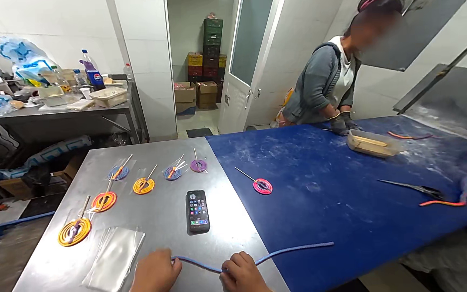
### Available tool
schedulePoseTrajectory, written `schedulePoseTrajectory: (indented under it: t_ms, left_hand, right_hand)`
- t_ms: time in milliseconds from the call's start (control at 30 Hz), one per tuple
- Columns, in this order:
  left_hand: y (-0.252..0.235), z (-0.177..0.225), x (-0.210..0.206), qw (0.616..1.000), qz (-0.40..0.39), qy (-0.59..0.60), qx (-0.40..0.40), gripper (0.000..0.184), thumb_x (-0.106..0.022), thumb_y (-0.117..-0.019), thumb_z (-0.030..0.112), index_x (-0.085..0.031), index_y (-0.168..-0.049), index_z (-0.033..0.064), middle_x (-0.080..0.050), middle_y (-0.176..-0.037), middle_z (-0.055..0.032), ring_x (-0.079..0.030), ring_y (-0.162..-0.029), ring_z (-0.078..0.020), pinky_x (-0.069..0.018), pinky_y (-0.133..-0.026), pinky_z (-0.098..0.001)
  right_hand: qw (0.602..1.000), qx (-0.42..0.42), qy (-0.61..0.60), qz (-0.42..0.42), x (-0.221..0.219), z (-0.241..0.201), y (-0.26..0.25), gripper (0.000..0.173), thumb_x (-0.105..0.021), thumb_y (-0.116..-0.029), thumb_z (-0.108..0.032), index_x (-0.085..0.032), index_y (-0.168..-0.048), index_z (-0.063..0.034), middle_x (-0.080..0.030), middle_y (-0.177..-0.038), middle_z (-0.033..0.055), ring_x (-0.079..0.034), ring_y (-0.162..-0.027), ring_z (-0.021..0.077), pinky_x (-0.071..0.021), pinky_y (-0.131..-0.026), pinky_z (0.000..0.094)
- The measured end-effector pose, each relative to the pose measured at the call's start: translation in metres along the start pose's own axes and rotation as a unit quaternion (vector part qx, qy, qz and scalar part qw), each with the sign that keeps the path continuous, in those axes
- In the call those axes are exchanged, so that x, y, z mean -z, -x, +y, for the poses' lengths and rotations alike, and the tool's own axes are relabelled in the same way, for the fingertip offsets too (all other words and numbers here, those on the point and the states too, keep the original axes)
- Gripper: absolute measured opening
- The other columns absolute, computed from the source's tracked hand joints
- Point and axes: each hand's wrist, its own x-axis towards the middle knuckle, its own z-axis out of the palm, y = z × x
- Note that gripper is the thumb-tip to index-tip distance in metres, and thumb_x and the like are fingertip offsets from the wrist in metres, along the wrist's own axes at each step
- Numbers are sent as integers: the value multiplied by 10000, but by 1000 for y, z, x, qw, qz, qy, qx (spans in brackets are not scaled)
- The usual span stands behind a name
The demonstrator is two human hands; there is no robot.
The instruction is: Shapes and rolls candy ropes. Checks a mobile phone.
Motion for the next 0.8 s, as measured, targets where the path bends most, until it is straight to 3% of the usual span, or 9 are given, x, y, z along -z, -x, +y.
schedulePoseTrajectory:
  t_ms: [100, 167, 267, 433, 533, 600, 667, 733, 800]
  left_hand:
    - [-9, -18, -13, 959, 150, -57, -233, 153, -656, -913, 204, -743, -1022, 141, -726, -1095, -79, -678, -1101, -312, -576, -825, -528]
    - [-16, -25, -20, 942, 133, -102, -290, 109, -667, -927, 115, -742, -999, 146, -727, -1068, -76, -669, -1111, -318, -554, -834, -530]
    - [-19, -28, -24, 962, 94, -119, -228, 152, -604, -974, 150, -732, -1055, 134, -725, -1039, -103, -680, -1065, -326, -547, -836, -527]
    - [-13, -16, 1, 994, -59, -82, 33, 457, -508, -978, 454, -718, -1105, 68, -745, -1118, -161, -695, -1108, -371, -523, -925, -608]
    - [-7, -20, 8, 999, 3, -51, 9, 426, -657, -910, 420, -717, -1130, 60, -726, -1127, -190, -683, -1097, -409, -529, -886, -629]
    - [-8, -27, -3, 984, 111, -50, -134, 225, -725, -887, 184, -745, -1083, 75, -710, -1077, -196, -678, -1046, -419, -554, -824, -615]
    - [-13, -31, -9, 967, 111, -75, -219, 160, -667, -924, 101, -747, -1062, 109, -719, -1059, -165, -688, -1038, -387, -555, -821, -583]
    - [-16, -33, -9, 968, 72, -97, -221, 178, -597, -975, 115, -737, -1084, 114, -727, -1053, -149, -690, -1046, -365, -547, -839, -563]
    - [-16, -33, -8, 980, 16, -98, -173, 231, -541, -1009, 190, -712, -1129, 90, -723, -1103, -155, -675, -1097, -365, -530, -897, -566]
  right_hand:
    - [1000, 1, -18, 11, 1, 4, 3, 229, -642, -942, -459, -747, -974, -259, -698, -894, -21, -668, -907, 185, -554, -803, 392]
    - [1000, 14, -28, -1, 2, 3, 2, 221, -617, -974, -436, -751, -1031, -269, -706, -929, -19, -669, -944, 188, -551, -822, 393]
    - [999, 26, -24, -12, 1, 5, 0, 233, -579, -1006, -415, -757, -1051, -272, -701, -925, -20, -665, -937, 189, -550, -803, 381]
    - [995, 48, -26, -83, 9, 5, -14, 321, -577, -994, -464, -734, -929, -191, -680, -831, 21, -673, -838, 221, -566, -723, 395]
    - [976, -16, -65, -205, 24, 14, -68, 618, -435, -1042, -561, -711, -831, -50, -722, -835, 135, -727, -893, 303, -577, -801, 509]
    - [976, -94, -75, -182, 19, 24, -117, 557, -380, -1079, -468, -730, -1057, -35, -746, -1037, 155, -711, -1064, 301, -549, -958, 498]
    - [960, -159, -82, -217, 9, 34, -171, 511, -400, -1079, -414, -537, -1485, -136, -646, -1365, 153, -585, -1315, 308, -429, -1145, 480]
    - [947, -181, -64, -258, -9, 43, -213, 658, -426, -1045, -538, -314, -1628, -254, -547, -1491, 168, -500, -1404, 341, -374, -1183, 534]
    - [933, -204, -33, -296, -16, 44, -240, 773, -404, -983, -707, -247, -1643, -336, -512, -1511, 183, -470, -1400, 404, -405, -1104, 635]
